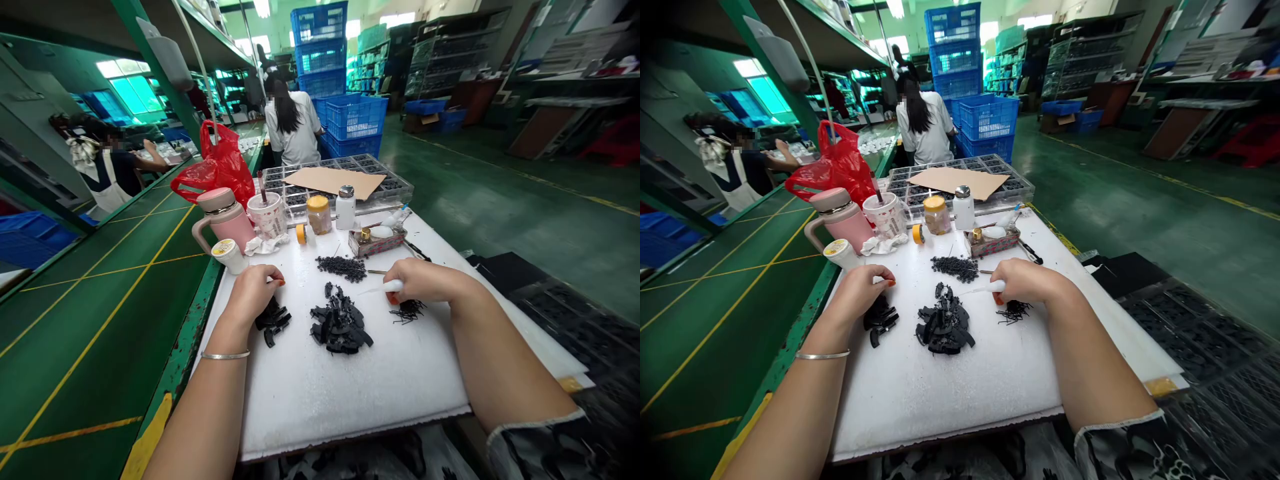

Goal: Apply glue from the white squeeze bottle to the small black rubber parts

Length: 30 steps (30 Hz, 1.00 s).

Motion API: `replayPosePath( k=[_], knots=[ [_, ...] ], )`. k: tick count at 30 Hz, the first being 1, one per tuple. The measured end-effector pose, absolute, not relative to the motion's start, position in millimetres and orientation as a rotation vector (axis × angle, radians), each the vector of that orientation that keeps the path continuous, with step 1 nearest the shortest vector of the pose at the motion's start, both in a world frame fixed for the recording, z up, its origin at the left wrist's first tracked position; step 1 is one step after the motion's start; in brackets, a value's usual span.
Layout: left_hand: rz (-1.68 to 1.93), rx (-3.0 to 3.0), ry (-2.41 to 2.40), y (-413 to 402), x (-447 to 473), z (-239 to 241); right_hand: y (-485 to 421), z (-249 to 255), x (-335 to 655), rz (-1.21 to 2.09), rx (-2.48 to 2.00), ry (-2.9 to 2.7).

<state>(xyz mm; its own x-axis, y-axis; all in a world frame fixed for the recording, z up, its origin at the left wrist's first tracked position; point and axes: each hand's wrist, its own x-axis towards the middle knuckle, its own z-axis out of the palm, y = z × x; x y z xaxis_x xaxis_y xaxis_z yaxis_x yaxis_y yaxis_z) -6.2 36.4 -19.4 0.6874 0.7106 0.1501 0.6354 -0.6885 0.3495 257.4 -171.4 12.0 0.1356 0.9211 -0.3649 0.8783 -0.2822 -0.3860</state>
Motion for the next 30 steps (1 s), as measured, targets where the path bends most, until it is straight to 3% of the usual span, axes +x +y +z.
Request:
replayPosePath(
  k=[7, 21, 30],
  knots=[
    [0.754, 1.971, 0.885, 29.7, -1.7, -8.5, -164.2, 4.1, 246.6, 0.692, -2.475, -1.855],
    [0.710, 1.423, 0.658, 4.1, 6.6, -0.5, -170.6, -2.0, 225.3, 0.460, -2.462, -1.967],
    [0.672, 1.333, 0.597, -12.8, 13.0, 4.4, -175.5, -10.4, 252.3, 0.599, -2.310, -1.732]
  ],
)
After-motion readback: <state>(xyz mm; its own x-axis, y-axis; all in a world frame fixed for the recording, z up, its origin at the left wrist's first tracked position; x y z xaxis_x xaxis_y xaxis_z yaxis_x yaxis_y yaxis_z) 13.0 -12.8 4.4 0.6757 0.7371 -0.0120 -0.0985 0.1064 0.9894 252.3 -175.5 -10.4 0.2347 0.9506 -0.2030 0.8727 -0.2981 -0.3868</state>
